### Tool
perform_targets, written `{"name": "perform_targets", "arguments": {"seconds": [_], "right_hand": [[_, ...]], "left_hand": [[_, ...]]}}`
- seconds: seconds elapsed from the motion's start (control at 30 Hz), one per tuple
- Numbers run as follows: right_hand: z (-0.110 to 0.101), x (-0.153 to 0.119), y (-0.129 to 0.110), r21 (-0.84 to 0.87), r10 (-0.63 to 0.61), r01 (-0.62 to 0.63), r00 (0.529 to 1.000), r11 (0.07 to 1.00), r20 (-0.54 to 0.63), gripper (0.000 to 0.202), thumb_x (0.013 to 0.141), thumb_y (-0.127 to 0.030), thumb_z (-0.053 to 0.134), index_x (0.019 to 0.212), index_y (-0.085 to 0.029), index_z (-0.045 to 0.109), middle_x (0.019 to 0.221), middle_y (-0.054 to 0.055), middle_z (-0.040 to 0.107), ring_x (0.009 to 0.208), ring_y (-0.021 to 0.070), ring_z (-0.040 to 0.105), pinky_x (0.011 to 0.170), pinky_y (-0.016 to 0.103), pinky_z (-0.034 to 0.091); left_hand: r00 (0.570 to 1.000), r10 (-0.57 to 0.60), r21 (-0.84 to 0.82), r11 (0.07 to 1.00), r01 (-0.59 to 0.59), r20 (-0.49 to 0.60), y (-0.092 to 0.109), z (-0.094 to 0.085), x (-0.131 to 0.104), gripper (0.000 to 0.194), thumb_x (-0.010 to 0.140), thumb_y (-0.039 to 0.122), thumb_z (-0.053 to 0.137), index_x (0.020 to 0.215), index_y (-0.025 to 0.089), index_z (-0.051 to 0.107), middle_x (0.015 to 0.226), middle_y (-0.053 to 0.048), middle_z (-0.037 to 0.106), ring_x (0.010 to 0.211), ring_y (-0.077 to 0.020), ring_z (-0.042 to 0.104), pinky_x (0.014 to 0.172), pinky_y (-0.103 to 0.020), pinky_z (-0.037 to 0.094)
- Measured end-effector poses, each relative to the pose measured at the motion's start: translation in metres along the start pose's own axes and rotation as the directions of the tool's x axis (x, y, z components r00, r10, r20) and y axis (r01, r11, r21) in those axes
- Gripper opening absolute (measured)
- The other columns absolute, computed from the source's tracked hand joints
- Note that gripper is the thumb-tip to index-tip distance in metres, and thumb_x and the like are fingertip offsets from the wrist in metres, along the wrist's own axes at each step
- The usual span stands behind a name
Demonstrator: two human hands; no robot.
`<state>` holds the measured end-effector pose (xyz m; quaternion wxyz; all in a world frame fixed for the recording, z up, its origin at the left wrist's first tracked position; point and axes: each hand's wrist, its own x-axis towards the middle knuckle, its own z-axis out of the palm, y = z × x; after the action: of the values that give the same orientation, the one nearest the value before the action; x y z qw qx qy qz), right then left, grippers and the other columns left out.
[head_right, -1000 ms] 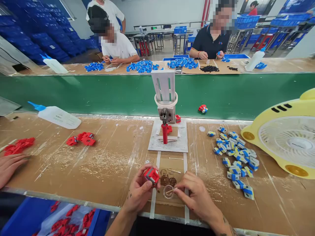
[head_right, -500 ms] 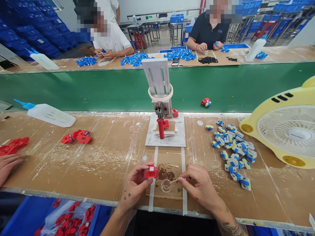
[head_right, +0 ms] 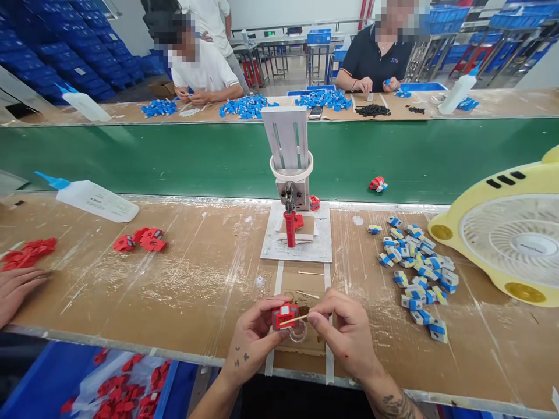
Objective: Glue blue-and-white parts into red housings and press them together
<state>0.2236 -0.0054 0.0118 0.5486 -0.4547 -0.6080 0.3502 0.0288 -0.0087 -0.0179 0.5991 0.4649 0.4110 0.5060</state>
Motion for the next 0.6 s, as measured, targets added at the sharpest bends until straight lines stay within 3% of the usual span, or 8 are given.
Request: {"name": "perform_targets", "arguments": {"seconds": [0.3, 0.6], "right_hand": [[-0.0044, -0.0009, -0.0016, -0.067, -0.021, 0.025, 0.998, 0.997, 0.060, 0.024, 0.092, -0.027, 0.069, 0.070, -0.021, 0.071, 0.056, -0.001, 0.062, 0.050, 0.0135, 0.056, 0.047, 0.024, 0.044], [-0.0037, -0.0019, -0.0042, -0.108, -0.041, 0.048, 0.997, 0.993, 0.068, 0.022, 0.092, -0.025, 0.068, 0.071, -0.021, 0.072, 0.056, 0.000, 0.063, 0.049, 0.0141, 0.055, 0.047, 0.025, 0.044]], "left_hand": [[0.999, 0.048, 0.097, 0.994, -0.048, 0.002, -0.0012, -0.0010, 0.0002, 0.030, 0.073, 0.021, 0.086, 0.102, 0.022, 0.080, 0.107, -0.011, 0.081, 0.102, -0.0241, 0.077, 0.090, -0.030, 0.062], [1.000, 0.014, 0.137, 0.991, -0.010, -0.026, -0.0024, -0.0007, 0.0024, 0.033, 0.068, 0.019, 0.089, 0.100, 0.021, 0.081, 0.104, -0.010, 0.081, 0.096, -0.0241, 0.078, 0.087, -0.029, 0.063]]}}
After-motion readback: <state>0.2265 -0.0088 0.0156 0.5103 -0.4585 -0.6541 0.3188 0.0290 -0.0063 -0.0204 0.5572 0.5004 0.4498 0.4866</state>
